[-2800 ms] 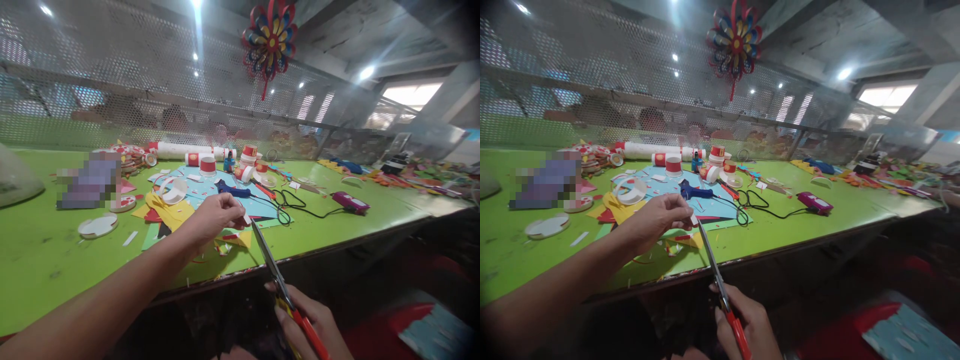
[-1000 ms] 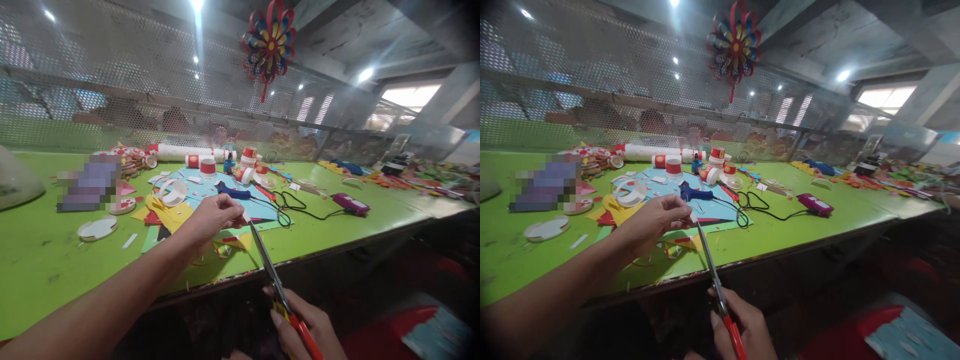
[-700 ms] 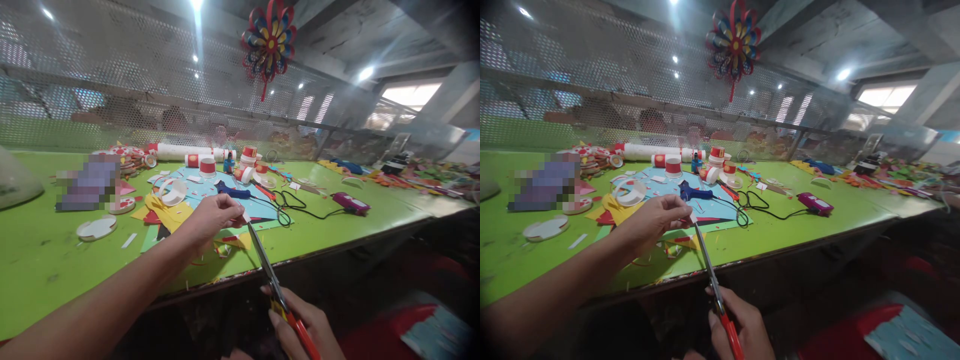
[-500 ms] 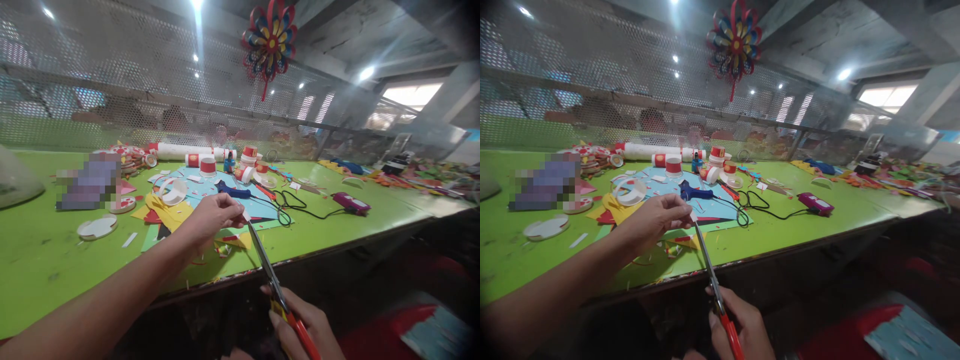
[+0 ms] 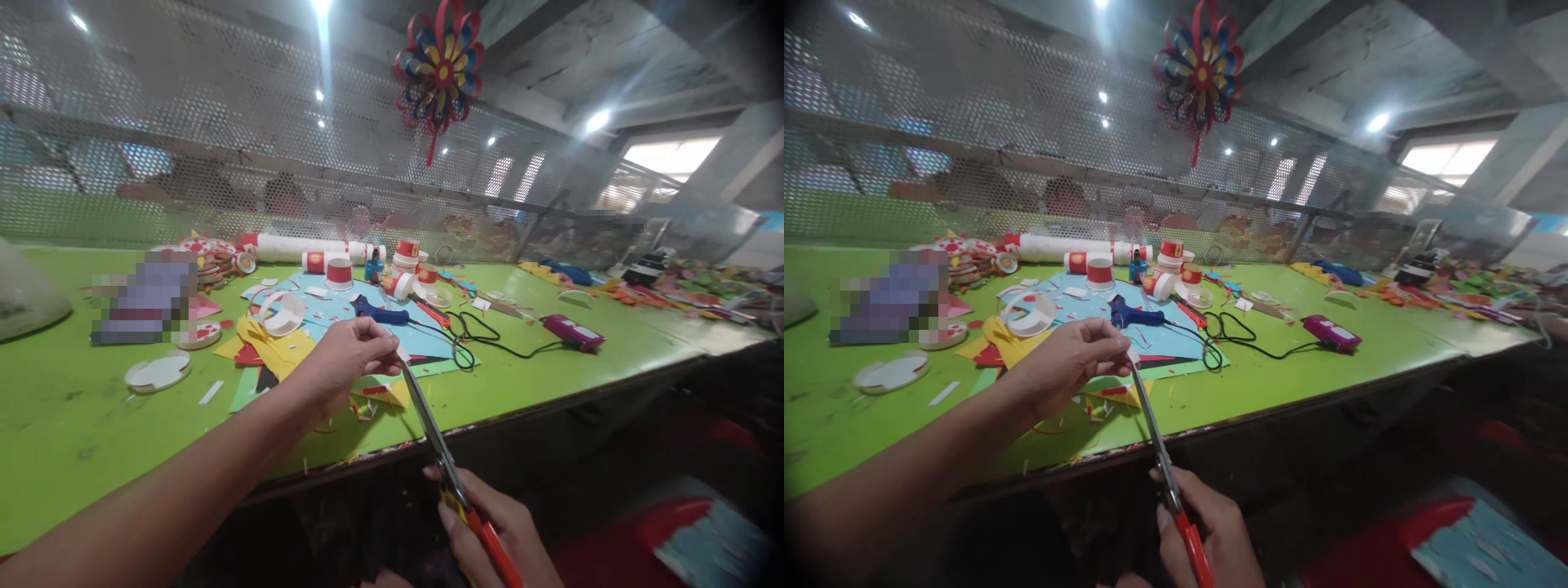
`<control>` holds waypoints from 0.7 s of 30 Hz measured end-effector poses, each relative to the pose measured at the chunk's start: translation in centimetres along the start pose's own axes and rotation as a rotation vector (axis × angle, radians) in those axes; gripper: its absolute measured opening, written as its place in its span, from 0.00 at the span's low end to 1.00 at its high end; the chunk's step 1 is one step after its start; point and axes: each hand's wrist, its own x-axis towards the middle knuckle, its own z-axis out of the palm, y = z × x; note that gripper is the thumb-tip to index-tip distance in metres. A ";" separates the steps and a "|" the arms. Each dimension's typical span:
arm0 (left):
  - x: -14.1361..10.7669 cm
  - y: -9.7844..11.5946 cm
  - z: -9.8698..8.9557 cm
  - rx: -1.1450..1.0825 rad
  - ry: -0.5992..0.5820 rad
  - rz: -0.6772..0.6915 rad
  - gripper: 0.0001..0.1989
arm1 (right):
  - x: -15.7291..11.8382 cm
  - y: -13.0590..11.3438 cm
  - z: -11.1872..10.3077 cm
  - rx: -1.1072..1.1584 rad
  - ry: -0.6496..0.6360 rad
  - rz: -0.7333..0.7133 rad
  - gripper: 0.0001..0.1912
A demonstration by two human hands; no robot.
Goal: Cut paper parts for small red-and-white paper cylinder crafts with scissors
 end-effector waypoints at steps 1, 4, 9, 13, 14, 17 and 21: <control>0.0 0.0 0.0 0.001 0.008 -0.002 0.11 | 0.0 0.1 0.0 -0.004 -0.002 0.007 0.16; 0.1 0.2 0.0 0.005 0.059 0.002 0.11 | 0.1 -0.1 -0.3 -0.030 -0.012 0.026 0.16; 0.4 0.6 -0.1 0.019 0.225 0.045 0.09 | 0.3 -1.7 -2.0 -0.132 -0.108 -0.021 0.14; 0.7 0.5 -0.2 0.017 0.278 0.043 0.08 | 1.9 -3.0 -4.8 -0.275 -0.161 -0.161 0.11; 0.7 0.5 -0.3 0.014 0.284 0.043 0.08 | 2.8 -3.3 -5.6 -0.356 -0.082 -0.239 0.10; 0.7 0.6 -0.4 0.011 0.285 0.050 0.08 | 6.5 -4.1 -7.3 -0.705 -0.008 -0.342 0.17; 0.6 0.8 -0.6 -0.001 0.262 0.098 0.08 | 12.2 -4.4 -6.7 -1.020 -0.121 -0.231 0.21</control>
